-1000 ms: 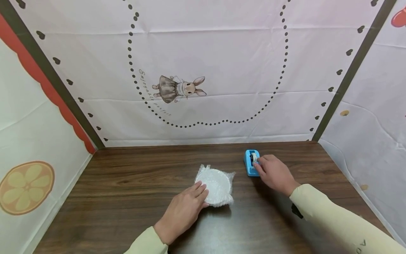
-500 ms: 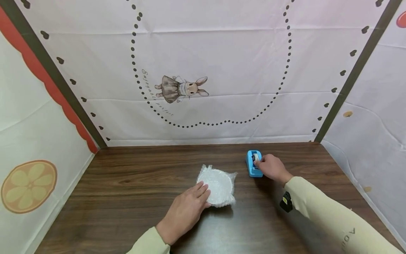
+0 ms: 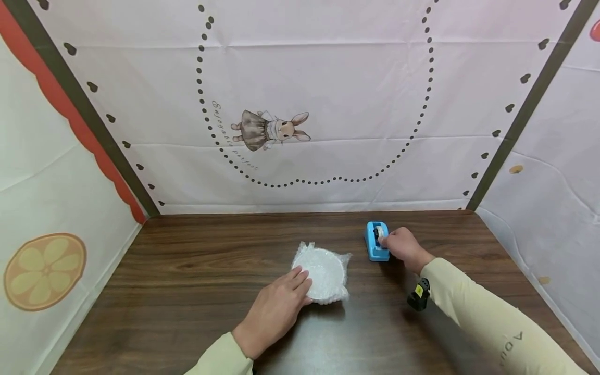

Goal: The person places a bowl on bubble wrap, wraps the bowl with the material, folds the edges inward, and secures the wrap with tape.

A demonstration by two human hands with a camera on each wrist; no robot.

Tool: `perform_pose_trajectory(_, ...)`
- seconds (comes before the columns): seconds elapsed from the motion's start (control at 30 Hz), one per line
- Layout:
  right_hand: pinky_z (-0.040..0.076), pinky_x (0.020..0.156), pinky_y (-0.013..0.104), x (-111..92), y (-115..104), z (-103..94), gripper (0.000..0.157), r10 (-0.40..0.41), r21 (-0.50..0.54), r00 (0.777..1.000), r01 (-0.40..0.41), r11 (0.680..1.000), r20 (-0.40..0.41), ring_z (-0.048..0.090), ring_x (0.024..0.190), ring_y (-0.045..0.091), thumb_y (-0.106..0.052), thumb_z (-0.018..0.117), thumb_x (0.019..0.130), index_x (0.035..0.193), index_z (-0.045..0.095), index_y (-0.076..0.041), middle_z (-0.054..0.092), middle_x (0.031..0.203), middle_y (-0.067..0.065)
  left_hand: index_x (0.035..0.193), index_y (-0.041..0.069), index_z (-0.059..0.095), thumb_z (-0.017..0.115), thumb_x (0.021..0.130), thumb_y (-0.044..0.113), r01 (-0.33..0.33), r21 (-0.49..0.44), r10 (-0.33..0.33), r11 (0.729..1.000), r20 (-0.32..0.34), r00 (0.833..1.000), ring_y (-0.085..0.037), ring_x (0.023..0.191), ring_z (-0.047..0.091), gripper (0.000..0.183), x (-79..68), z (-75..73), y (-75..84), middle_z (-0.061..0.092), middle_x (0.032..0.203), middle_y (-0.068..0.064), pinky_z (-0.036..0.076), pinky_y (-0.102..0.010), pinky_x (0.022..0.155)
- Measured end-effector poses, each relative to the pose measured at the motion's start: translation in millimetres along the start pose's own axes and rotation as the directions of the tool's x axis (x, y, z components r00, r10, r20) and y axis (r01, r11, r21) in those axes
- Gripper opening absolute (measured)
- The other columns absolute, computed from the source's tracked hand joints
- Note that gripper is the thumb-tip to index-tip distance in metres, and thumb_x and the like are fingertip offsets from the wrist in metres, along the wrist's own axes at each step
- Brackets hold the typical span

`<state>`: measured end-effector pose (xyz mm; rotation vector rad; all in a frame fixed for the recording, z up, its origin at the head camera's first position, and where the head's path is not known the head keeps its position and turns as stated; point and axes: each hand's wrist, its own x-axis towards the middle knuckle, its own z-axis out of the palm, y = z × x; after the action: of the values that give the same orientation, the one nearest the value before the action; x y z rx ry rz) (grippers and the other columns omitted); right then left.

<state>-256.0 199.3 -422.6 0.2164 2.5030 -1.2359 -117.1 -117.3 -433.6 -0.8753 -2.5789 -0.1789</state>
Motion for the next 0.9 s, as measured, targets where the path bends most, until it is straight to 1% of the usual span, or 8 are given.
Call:
perform_pose_trajectory(0.13,0.041,0.072,0.033,-3.8,-4.8,-5.5,0.048,0.013,0.051,1.0,-0.012,0.999,-0.013,0.045,0.071,0.021,-0.024,0.05,0.109,0.063,0.044,-0.011,0.038,0.063,-0.001,0.114,0.009,0.075,0.076,0.095,0.027,-0.003,-0.002,0.003,1.0,0.003,1.0,-0.025,0.124,0.071,0.027,1.1,0.4,0.1,0.077,0.126,-0.008,0.058,-0.036,0.102)
perform_pose_trajectory(0.27,0.042,0.074,0.036,-11.1,-11.6,-10.6,0.046,0.003,0.111,1.0,-0.003,0.994,-0.006,0.048,0.073,0.025,-0.027,0.049,0.109,0.067,0.05,-0.008,0.043,0.065,0.001,0.112,0.01,0.075,0.076,0.095,0.028,-0.002,0.006,0.002,1.0,-0.002,1.0,-0.025,0.124,0.071,0.025,0.8,1.3,-0.6,0.077,0.125,-0.007,0.058,-0.035,0.102)
perform_pose_trajectory(0.37,0.044,0.072,0.035,-19.5,-11.4,-11.5,0.046,-0.003,0.129,1.0,-0.001,0.992,0.031,0.051,0.07,0.025,-0.025,0.051,0.108,0.065,0.051,-0.007,0.046,0.061,0.002,0.11,0.01,0.075,0.076,0.095,0.027,-0.004,0.009,0.004,1.0,-0.013,1.0,-0.025,0.123,0.071,0.023,-0.4,2.3,-1.3,0.078,0.123,-0.007,0.059,-0.035,0.101)
perform_pose_trajectory(0.47,0.045,0.068,0.032,-29.2,-7.5,-11.6,0.046,-0.012,0.142,0.999,0.005,0.99,0.05,0.053,0.069,0.023,-0.021,0.053,0.106,0.062,0.053,-0.007,0.049,0.061,0.002,0.109,0.01,0.074,0.075,0.095,0.027,-0.01,0.005,0.01,1.0,-0.013,1.0,-0.025,0.123,0.071,0.022,-0.8,2.4,-1.4,0.077,0.123,-0.007,0.059,-0.036,0.102)
perform_pose_trajectory(0.57,0.046,0.066,0.032,-37.5,-4.2,-11.8,0.043,-0.025,0.158,0.998,0.016,0.987,0.053,0.054,0.069,0.024,-0.019,0.053,0.102,0.061,0.052,-0.01,0.049,0.061,0.001,0.111,0.01,0.075,0.075,0.096,0.027,-0.007,0.005,0.007,1.0,-0.006,1.0,-0.025,0.124,0.071,0.022,-0.6,1.6,-1.6,0.077,0.124,-0.008,0.058,-0.036,0.102)
perform_pose_trajectory(0.7,0.045,0.064,0.031,-44.9,-1.3,-11.3,0.039,-0.011,0.179,0.998,0.001,0.984,0.054,0.055,0.069,0.023,-0.018,0.054,0.099,0.061,0.051,-0.012,0.049,0.061,0.0,0.111,0.009,0.075,0.075,0.096,0.026,-0.003,0.005,0.003,1.0,-0.003,1.0,-0.025,0.123,0.071,0.023,-1.0,0.5,-1.9,0.077,0.124,-0.008,0.058,-0.036,0.103)
perform_pose_trajectory(0.8,0.044,0.062,0.031,-48.5,1.0,-10.6,0.036,-0.004,0.211,0.999,-0.006,0.977,0.049,0.054,0.067,0.022,-0.016,0.054,0.099,0.064,0.054,-0.012,0.049,0.061,0.0,0.11,0.009,0.074,0.075,0.096,0.026,-0.007,0.004,0.007,1.0,-0.004,1.0,-0.025,0.123,0.071,0.023,-1.1,0.9,-2.0,0.077,0.124,-0.008,0.058,-0.037,0.103)
perform_pose_trajectory(0.9,0.044,0.062,0.031,-50.8,2.6,-9.7,0.035,-0.016,0.246,0.999,0.005,0.969,0.046,0.052,0.066,0.021,-0.015,0.052,0.102,0.068,0.057,-0.01,0.049,0.062,0.0,0.11,0.009,0.074,0.075,0.096,0.027,-0.008,0.002,0.008,1.0,-0.006,1.0,-0.025,0.123,0.071,0.022,0.1,1.7,-1.7,0.077,0.124,-0.008,0.058,-0.037,0.103)
